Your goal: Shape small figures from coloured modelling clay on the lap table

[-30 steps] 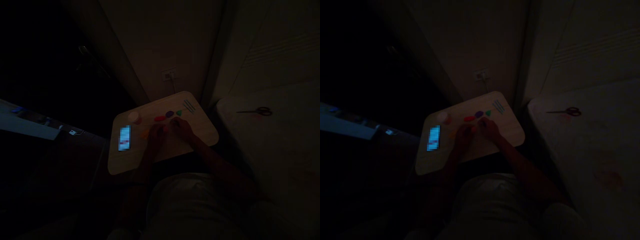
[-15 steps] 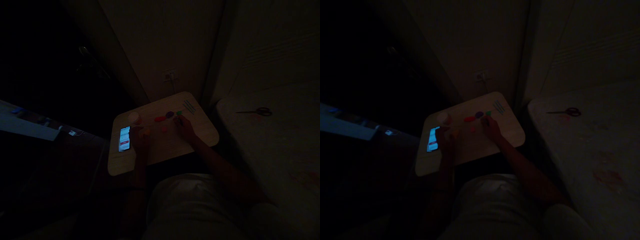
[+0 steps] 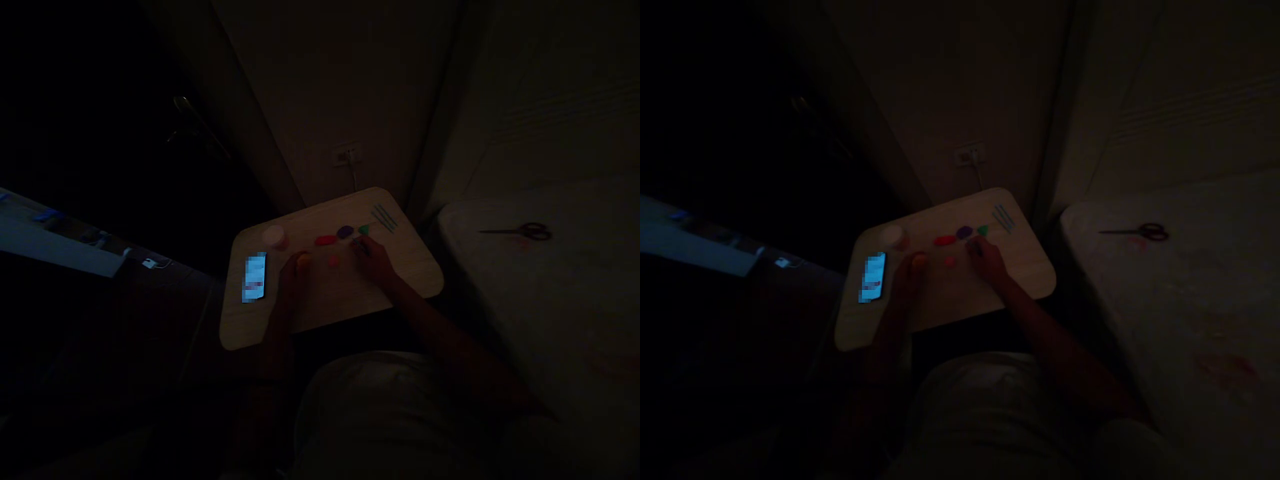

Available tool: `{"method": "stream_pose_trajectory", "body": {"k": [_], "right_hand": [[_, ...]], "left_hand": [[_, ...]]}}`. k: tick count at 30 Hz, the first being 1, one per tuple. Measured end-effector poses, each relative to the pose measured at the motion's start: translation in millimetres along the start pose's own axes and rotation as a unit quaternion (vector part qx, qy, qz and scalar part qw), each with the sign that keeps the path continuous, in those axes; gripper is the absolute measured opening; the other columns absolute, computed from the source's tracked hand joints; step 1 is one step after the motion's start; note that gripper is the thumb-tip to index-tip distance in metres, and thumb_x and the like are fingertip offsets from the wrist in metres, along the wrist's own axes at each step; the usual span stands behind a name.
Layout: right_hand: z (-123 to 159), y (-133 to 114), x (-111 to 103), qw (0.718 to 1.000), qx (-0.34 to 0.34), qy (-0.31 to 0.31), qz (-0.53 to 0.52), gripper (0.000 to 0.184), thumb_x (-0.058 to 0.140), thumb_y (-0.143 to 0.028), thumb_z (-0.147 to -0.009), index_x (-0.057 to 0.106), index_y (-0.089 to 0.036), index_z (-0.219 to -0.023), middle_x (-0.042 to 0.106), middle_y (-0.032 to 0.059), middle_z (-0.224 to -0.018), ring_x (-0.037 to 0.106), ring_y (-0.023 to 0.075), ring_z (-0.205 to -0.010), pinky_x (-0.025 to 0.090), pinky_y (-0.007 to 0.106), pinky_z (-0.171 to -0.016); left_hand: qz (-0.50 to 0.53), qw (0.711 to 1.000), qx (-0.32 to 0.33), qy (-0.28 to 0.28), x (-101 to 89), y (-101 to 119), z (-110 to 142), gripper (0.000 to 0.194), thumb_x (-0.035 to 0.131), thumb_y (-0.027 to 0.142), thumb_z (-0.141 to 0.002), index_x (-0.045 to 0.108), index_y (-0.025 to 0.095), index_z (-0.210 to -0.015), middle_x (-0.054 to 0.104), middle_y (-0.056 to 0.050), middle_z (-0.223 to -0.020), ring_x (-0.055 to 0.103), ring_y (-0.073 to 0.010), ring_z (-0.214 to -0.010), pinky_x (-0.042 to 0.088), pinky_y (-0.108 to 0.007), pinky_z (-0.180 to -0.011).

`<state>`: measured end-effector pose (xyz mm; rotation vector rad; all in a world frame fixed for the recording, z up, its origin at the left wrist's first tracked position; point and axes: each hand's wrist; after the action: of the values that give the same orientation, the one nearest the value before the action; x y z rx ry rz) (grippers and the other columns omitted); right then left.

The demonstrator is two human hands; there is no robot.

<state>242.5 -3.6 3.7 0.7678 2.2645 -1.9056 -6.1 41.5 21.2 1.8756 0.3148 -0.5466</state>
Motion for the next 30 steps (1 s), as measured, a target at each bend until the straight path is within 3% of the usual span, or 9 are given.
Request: {"method": "stream_pose_trajectory", "body": {"k": [3, 8, 15, 23, 30], "right_hand": [[-0.5, -0.8, -0.3, 1.000, -0.009, -0.001, -0.001, 0.028, 0.050, -0.044, -0.096, 0.064, -0.021, -0.095, 0.073, 0.0079, -0.092, 0.066, 0.0235, -0.086, 0.047, 0.033, -0.079], [-0.6, -2.7, -1.6, 1.000, -0.004, -0.013, 0.006, 0.025, 0.051, -0.043, -0.095, 0.063, -0.022, -0.089, 0.071, 0.0053, -0.087, 0.064, 0.0220, -0.083, 0.046, 0.031, -0.077], [-1.4, -1.1, -1.1, 0.999, -0.015, -0.028, 0.026, 0.026, 0.050, -0.042, -0.095, 0.063, -0.022, -0.086, 0.072, 0.0043, -0.086, 0.064, 0.0208, -0.081, 0.045, 0.030, -0.076], [-22.4, 2.0, -1.2, 0.988, 0.011, -0.113, 0.103, 0.021, 0.057, -0.032, -0.094, 0.072, -0.019, -0.090, 0.076, 0.0084, -0.094, 0.067, 0.0209, -0.085, 0.047, 0.029, -0.076], [-41.4, 1.5, -2.5, 0.982, 0.040, -0.157, 0.096, 0.016, 0.062, -0.027, -0.091, 0.076, -0.018, -0.091, 0.078, 0.0095, -0.092, 0.070, 0.0223, -0.081, 0.049, 0.030, -0.071]], "left_hand": [[0.091, 0.994, -0.052, 0.031, 7.2, 8.1, -12.8, 0.044, 0.060, 0.059, -0.096, 0.072, 0.017, -0.100, 0.073, -0.008, -0.093, 0.066, -0.0207, -0.084, 0.055, -0.031, -0.076], [0.160, 0.985, -0.053, -0.030, 18.8, 10.5, -32.8, 0.048, 0.067, 0.065, -0.087, 0.069, 0.017, -0.079, 0.065, -0.004, -0.070, 0.055, -0.0147, -0.062, 0.044, -0.025, -0.055], [0.173, 0.978, -0.106, -0.051, 29.8, 9.6, -30.1, 0.034, 0.072, 0.050, -0.080, 0.069, 0.016, -0.075, 0.062, -0.001, -0.061, 0.051, -0.0120, -0.051, 0.036, -0.022, -0.046], [0.135, 0.972, -0.096, -0.168, 27.1, 20.3, -36.4, 0.031, 0.070, 0.043, -0.081, 0.068, 0.015, -0.068, 0.064, -0.003, -0.058, 0.054, -0.0118, -0.049, 0.037, -0.021, -0.045], [0.227, 0.963, -0.128, -0.062, 25.7, 5.2, -45.8, 0.047, 0.073, 0.063, -0.079, 0.057, 0.020, -0.076, 0.062, 0.001, -0.061, 0.051, -0.0096, -0.046, 0.037, -0.022, -0.042]]}}
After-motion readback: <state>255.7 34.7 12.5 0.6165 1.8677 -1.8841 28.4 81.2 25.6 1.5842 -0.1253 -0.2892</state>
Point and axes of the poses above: each hand's wrist, its own z-axis away from the middle knuckle, its own x-axis out of the palm, y = z × x
